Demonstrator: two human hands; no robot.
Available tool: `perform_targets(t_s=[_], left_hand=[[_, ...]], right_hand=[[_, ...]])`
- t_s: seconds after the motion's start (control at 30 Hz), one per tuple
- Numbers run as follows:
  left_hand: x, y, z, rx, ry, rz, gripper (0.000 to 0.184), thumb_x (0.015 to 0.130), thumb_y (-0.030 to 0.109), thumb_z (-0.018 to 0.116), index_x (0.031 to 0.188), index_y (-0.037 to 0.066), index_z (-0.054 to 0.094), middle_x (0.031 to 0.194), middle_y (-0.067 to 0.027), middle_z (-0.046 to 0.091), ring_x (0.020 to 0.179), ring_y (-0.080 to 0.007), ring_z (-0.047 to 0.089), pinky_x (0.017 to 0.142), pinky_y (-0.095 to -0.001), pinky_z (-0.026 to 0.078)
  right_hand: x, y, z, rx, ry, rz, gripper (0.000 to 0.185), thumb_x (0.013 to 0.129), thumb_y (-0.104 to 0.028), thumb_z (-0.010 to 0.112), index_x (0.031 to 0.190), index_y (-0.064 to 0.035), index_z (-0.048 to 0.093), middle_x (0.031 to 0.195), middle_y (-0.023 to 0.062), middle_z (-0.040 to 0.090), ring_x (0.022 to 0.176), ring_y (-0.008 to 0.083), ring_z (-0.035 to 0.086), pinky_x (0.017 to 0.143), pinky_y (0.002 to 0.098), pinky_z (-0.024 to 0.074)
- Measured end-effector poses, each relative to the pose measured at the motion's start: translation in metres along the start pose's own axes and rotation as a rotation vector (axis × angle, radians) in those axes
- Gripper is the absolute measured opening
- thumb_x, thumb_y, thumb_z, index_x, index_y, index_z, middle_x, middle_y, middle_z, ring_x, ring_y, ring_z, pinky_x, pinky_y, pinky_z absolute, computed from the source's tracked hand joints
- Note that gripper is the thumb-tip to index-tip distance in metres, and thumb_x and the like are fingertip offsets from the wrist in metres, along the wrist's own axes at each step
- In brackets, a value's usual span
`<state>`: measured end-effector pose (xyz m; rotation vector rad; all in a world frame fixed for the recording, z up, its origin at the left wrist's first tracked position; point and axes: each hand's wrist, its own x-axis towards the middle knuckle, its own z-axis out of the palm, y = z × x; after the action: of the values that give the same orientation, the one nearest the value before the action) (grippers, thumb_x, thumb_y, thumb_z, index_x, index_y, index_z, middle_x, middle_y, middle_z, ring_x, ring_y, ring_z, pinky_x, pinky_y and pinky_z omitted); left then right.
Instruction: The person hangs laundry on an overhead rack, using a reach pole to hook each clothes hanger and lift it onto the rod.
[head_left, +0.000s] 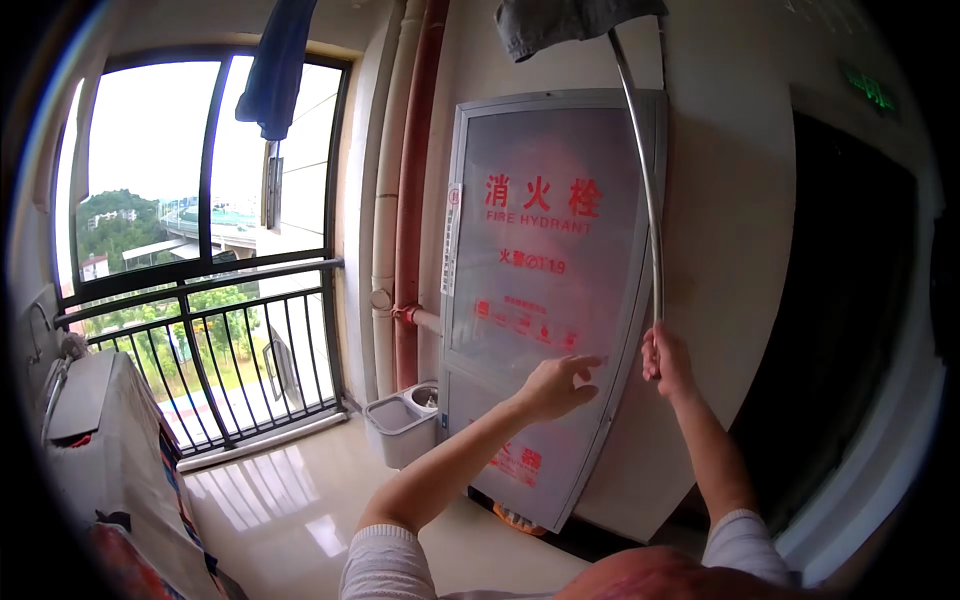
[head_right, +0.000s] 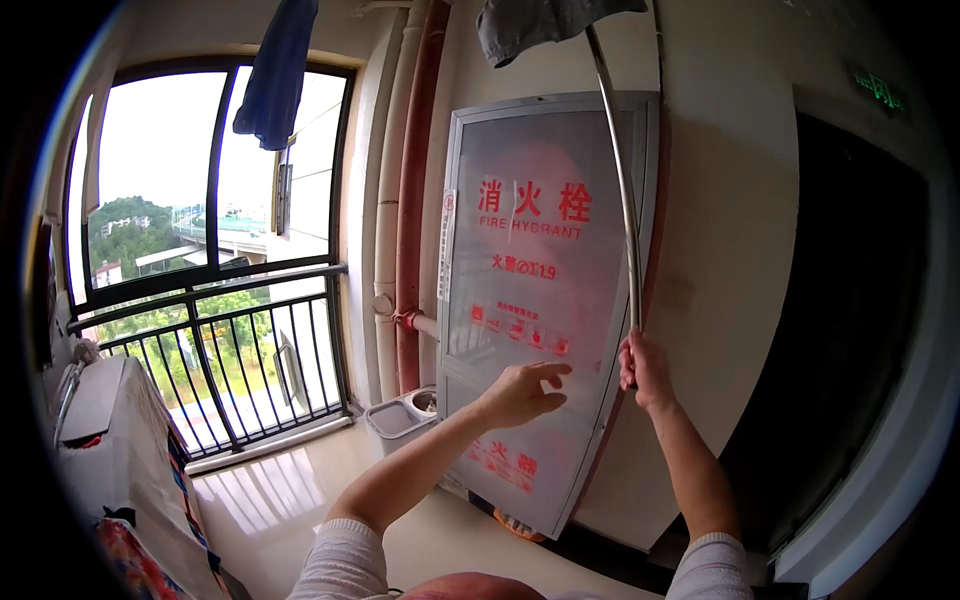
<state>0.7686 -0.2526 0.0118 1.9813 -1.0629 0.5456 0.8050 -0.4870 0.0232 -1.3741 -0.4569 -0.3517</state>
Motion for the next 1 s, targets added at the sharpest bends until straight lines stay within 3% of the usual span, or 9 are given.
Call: perform_targets(t_s=[0.17, 0.37, 0.47, 0.67, 0.77, 1.0], left_hand=[[-0.078, -0.049, -0.029, -0.1, -0.099, -0.302, 0.034, 0.075, 0.015, 0.06, 0.107, 0.004, 0.057, 0.081, -0.0089, 0.062, 0.059, -0.0148, 0.059, 0.057, -0.0269, 0.048], [-0.138, -0.101, -0.049, -0.043, -0.111, -0.38, 0.031, 0.075, 0.016, 0.059, 0.104, 0.005, 0.059, 0.079, -0.0091, 0.063, 0.058, -0.015, 0.06, 0.057, -0.0264, 0.05], [-0.158, -0.114, -0.055, -0.064, -0.107, -0.435, 0.03, 0.074, 0.021, 0.061, 0.101, 0.007, 0.061, 0.078, -0.0114, 0.063, 0.069, -0.0229, 0.062, 0.066, -0.0306, 0.049], [-0.188, -0.132, -0.059, -0.186, -0.097, -0.53, 0.029, 0.074, 0.019, 0.062, 0.101, 0.007, 0.061, 0.073, -0.0097, 0.062, 0.054, -0.0157, 0.06, 0.054, -0.026, 0.049], [-0.198, -0.137, -0.06, -0.259, -0.102, -0.622, 0.029, 0.076, 0.017, 0.06, 0.102, 0.005, 0.061, 0.074, -0.0084, 0.061, 0.058, -0.0134, 0.06, 0.058, -0.0256, 0.05], [-0.213, -0.165, -0.05, -0.256, -0.108, -0.67, 0.03, 0.074, 0.02, 0.062, 0.101, 0.006, 0.061, 0.074, -0.0086, 0.062, 0.052, -0.0138, 0.058, 0.054, -0.0255, 0.048]], right_hand=[[0.094, -0.088, 0.054, -0.081, 0.053, -0.119, 0.041, 0.081, -0.052, 0.051, 0.076, -0.0117, 0.043, 0.051, -0.0042, 0.038, 0.034, 0.0042, 0.031, 0.031, 0.0209, 0.0279], [0.163, -0.175, 0.113, -0.086, 0.028, -0.13, 0.039, 0.081, -0.053, 0.05, 0.073, -0.0147, 0.044, 0.05, -0.0073, 0.036, 0.037, 0.0019, 0.03, 0.036, 0.02, 0.0247], [0.183, -0.2, 0.133, -0.09, 0.025, -0.07, 0.039, 0.082, -0.054, 0.047, 0.071, -0.0166, 0.043, 0.05, -0.0093, 0.036, 0.037, 0.0013, 0.029, 0.037, 0.0191, 0.0239], [0.21, -0.204, 0.148, -0.139, 0.065, -0.049, 0.041, 0.082, -0.055, 0.045, 0.071, -0.0164, 0.042, 0.049, -0.0091, 0.035, 0.037, 0.0014, 0.028, 0.037, 0.0196, 0.0239], [0.21, -0.189, 0.149, -0.173, 0.113, -0.041, 0.041, 0.082, -0.055, 0.046, 0.071, -0.0162, 0.041, 0.048, -0.0087, 0.034, 0.036, 0.0018, 0.028, 0.037, 0.0201, 0.0237], [0.224, -0.16, 0.132, -0.179, 0.172, -0.06, 0.041, 0.082, -0.054, 0.048, 0.07, -0.0154, 0.042, 0.047, -0.0074, 0.035, 0.035, 0.0027, 0.029, 0.036, 0.0208, 0.0232]])
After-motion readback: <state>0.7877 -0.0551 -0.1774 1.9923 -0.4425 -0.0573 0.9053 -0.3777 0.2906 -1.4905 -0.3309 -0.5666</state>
